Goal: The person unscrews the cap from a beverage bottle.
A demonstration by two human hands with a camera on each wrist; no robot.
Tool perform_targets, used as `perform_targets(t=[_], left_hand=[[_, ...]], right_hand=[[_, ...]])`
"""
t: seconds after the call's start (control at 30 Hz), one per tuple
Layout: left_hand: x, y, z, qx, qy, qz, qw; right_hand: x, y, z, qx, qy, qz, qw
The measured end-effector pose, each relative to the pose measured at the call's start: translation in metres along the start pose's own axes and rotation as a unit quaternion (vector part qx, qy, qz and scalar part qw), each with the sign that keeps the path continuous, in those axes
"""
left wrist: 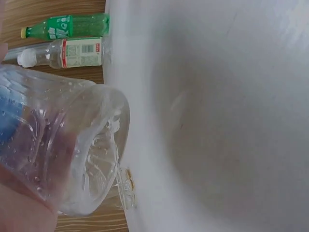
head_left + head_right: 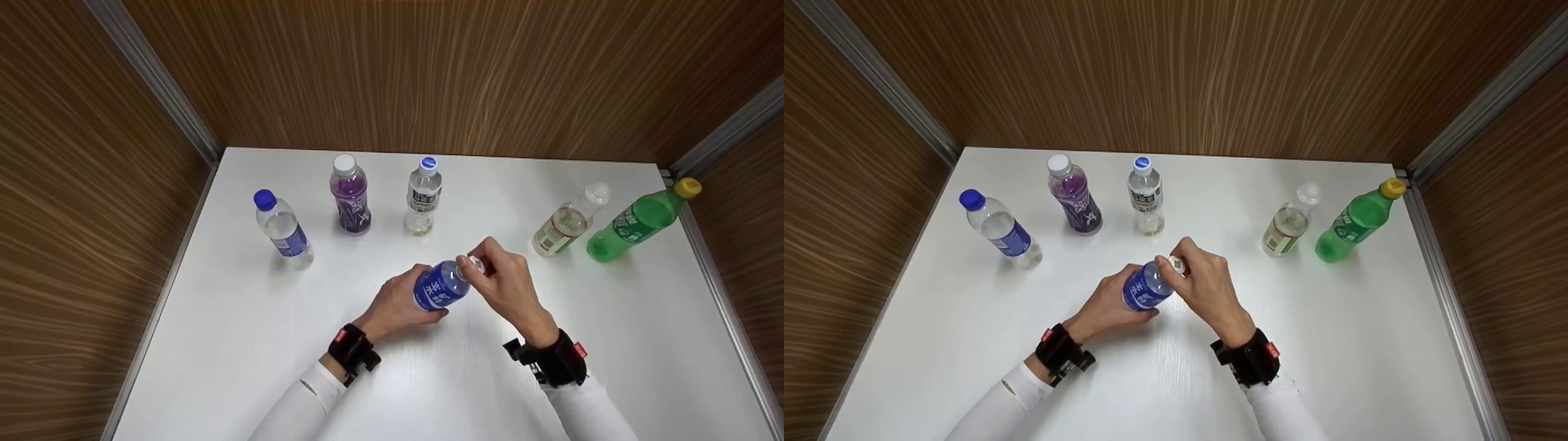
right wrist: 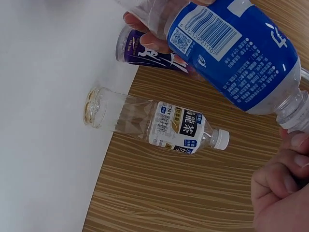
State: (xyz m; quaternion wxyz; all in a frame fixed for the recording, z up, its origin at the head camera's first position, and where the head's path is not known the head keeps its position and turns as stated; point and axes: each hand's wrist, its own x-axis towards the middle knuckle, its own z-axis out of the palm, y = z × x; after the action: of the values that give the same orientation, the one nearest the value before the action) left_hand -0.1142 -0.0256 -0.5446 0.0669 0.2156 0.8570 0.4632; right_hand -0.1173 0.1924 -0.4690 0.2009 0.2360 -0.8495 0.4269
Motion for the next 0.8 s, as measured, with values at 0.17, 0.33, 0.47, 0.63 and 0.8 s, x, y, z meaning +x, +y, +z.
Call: perform_targets(t=[0.17, 0.33, 0.47, 0.63, 0.8], left_hand=[[0.001, 0.002, -0.006, -0.013, -0.032, -0.006, 0.9994], [0.004, 0.002, -0.013, -0.018, -0.055, 0.008, 0.9983], [0.007, 0.002, -0.016, -0.025, -0.070, 0.014, 0.9971], [0.012, 0.003, -0.017, -0.036, -0.090, 0.012, 0.9953], [0.016, 0.004, -0.019, -0.027, -0.108, 0.005, 0.9938]], right_hand=[[0.001, -0.001, -0.002, 0.011, 0.008, -0.029, 0.999], [0.001, -0.002, -0.003, 0.020, 0.014, -0.046, 0.999], [0.002, -0.002, -0.003, 0.025, 0.018, -0.049, 0.998], [0.002, 0.000, -0.005, 0.024, 0.032, -0.053, 0.998], [0.003, 0.001, -0.007, 0.018, 0.038, -0.055, 0.998]])
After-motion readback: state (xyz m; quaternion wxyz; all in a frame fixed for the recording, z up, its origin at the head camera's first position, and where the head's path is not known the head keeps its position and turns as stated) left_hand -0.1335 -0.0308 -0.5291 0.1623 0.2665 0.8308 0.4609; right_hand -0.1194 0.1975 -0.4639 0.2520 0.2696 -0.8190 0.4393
